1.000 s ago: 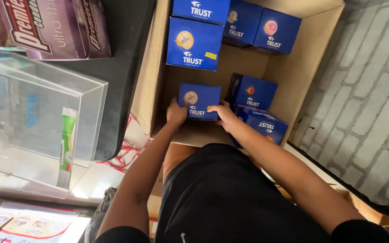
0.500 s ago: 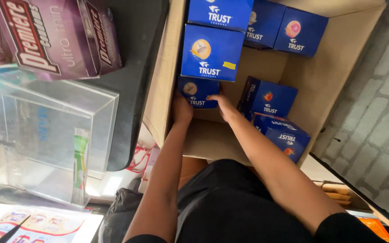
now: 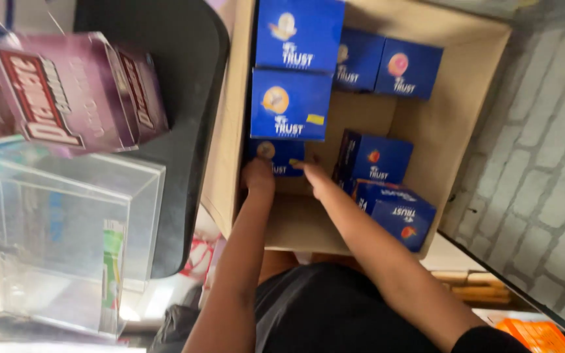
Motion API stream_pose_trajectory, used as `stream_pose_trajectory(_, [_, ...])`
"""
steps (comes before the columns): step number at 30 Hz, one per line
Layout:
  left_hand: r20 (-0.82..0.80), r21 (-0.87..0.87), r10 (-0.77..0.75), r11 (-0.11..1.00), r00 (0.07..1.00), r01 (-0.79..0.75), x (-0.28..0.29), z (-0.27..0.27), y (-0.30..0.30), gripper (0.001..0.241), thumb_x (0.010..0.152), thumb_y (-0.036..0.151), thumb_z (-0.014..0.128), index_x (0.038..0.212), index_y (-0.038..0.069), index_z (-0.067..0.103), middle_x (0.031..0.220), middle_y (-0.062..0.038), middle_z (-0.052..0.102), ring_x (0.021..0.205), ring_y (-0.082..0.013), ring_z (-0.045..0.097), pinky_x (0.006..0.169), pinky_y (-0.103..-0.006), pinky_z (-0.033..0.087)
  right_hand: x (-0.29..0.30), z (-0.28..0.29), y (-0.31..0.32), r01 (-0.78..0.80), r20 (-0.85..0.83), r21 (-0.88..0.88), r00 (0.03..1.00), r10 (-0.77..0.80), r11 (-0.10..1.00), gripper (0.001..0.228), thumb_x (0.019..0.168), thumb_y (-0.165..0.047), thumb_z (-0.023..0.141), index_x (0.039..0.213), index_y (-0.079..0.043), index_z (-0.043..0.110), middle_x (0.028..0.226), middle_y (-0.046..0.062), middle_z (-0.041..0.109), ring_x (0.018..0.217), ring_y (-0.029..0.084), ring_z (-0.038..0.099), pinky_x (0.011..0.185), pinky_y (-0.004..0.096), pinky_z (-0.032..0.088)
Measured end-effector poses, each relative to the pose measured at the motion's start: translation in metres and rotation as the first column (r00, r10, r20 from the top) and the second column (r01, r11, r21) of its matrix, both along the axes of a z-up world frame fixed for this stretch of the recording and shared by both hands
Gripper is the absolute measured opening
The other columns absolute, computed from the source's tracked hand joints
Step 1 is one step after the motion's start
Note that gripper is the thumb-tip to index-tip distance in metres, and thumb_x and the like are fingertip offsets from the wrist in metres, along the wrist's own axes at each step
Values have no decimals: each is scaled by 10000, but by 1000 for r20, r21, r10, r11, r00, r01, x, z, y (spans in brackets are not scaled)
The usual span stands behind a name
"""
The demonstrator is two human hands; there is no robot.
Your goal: Unboxing packaged commercial inventory and stocking display shelves in a store counter.
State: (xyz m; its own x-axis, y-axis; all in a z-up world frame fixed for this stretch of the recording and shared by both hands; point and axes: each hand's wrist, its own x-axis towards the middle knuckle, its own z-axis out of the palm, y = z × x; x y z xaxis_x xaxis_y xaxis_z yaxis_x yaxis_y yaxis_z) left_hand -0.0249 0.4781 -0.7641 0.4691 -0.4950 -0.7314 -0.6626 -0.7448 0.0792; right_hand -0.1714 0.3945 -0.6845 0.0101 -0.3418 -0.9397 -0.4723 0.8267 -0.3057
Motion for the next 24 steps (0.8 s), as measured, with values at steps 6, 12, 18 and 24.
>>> stream_pose_trajectory(6, [-84, 158, -235, 956, 968, 246, -13, 115, -16, 236, 974, 214, 592, 1109, 113, 756, 1172, -147, 740, 1046, -330, 742, 738, -531, 628, -60, -99, 31, 27, -76, -35, 997, -30, 999, 742, 756, -296, 816, 1378, -46, 497, 1424, 188, 561, 1290, 341, 507, 1034, 496, 418])
stream_pose_trajectory(12, [-131, -45, -244, 970, 961, 240, -40, 217, -86, 291, 937, 249, 622, 1129, 80, 761, 1218, -173, 712, 1120, -338, 702, 889, -471, 593, -54, 11, -38, 137, 173, 98, 973, -153, 986, 357, 851, -356, 655, 1134, -154, 737, 1174, 4, 660, 1114, 223, 545, 1001, 450, 397])
stream_pose_trajectory(18, [-44, -485, -341, 829, 939, 278, -74, 310, -184, 350, 910, 339, 649, 1072, 33, 701, 1047, -202, 731, 978, -383, 718, 836, -491, 580, -62, 158, -142, 392, 638, -6, 710, -298, 920, 240, 970, -254, 671, 1150, -101, 713, 1008, 6, 666, 921, 135, 615, 863, 353, 486])
stream_pose_trajectory(24, [55, -780, -372, 564, 927, 273, -101, 472, -269, 336, 942, 337, 605, 1105, 45, 632, 924, -207, 725, 859, -405, 710, 724, -525, 564, -96, 361, -230, 460, 733, -373, 679, -48, 806, 314, 947, -158, 627, 1238, -84, 721, 1038, 8, 717, 919, 119, 648, 839, 319, 505])
